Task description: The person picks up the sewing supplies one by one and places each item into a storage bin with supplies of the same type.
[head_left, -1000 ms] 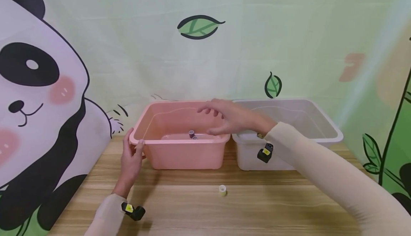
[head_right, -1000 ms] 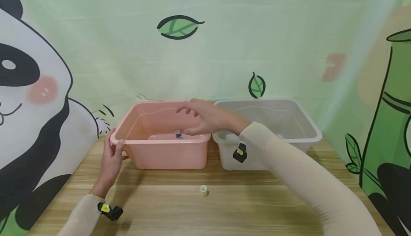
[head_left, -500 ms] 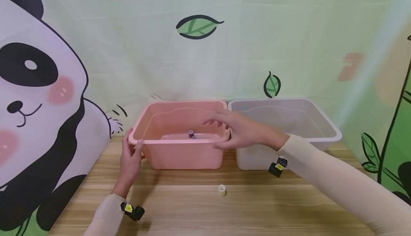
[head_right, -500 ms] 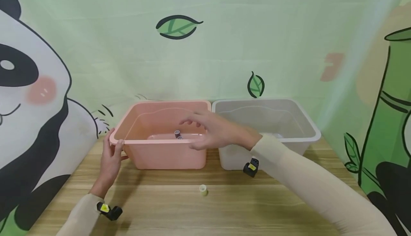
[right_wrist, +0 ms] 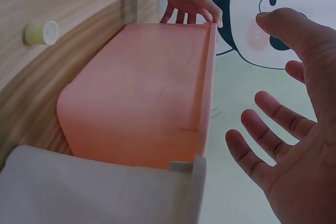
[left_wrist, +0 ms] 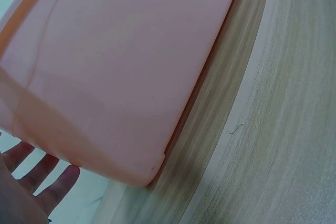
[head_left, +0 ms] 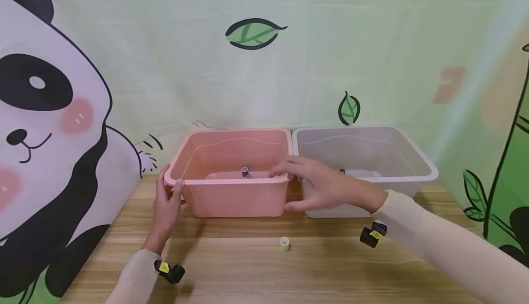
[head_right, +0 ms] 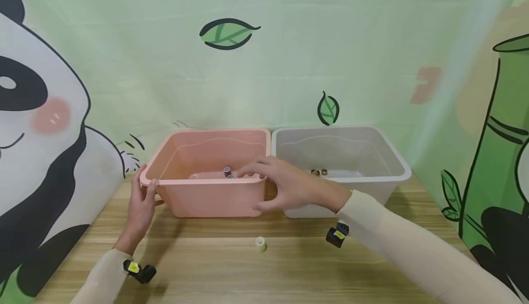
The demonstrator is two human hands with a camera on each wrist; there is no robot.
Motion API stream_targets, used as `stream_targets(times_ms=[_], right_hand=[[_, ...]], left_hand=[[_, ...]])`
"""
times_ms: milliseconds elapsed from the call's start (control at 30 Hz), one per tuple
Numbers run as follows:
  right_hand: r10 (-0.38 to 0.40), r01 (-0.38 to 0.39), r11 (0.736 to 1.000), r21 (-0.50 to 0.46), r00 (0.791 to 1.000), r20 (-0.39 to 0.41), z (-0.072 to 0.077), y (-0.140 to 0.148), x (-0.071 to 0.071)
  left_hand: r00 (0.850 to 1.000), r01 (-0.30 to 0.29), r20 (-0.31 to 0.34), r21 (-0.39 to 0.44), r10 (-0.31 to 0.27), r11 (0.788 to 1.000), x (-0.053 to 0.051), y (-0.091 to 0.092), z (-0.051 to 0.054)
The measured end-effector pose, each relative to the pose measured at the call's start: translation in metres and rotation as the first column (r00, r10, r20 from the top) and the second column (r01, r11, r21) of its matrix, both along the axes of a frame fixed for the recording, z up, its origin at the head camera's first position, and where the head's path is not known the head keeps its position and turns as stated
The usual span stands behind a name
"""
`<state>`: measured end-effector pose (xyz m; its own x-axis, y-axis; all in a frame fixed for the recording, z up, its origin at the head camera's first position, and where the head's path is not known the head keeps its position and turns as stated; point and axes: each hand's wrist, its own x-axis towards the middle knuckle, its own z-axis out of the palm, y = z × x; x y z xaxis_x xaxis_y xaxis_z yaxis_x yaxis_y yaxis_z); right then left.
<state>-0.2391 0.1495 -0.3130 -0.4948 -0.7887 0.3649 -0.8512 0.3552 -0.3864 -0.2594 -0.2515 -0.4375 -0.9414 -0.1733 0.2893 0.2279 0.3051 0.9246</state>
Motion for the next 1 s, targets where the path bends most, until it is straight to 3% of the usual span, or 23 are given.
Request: stream_targets(times_ms=[267, 467, 833, 1000], right_hand=[[-0.024, 0.023, 1.000, 0.013, 0.999, 0.040, -0.009, 0.006, 0.009], [0.003, -0.004, 1.000, 0.011, 0.998, 0.055, -0.018, 0.007, 0.010], [0.056, -0.059, 0.997, 0.047, 0.997, 0.053, -0.042, 0.002, 0.018], [0.062, -0.067, 0.996, 0.053, 0.994, 0.091, -0.059, -0.001, 0.019]], left_hand=[[1.000, 0.001, -0.011, -0.006, -0.001, 1.000, 0.000, -0.001, 0.000], [1.000, 0.004, -0.016, 0.009, -0.004, 1.000, -0.001, -0.001, -0.001], [1.000, -0.003, 0.003, -0.009, 0.003, 1.000, 0.000, 0.000, 0.000], [1.000, -0.004, 0.006, -0.005, 0.004, 1.000, 0.000, 0.000, 0.000]])
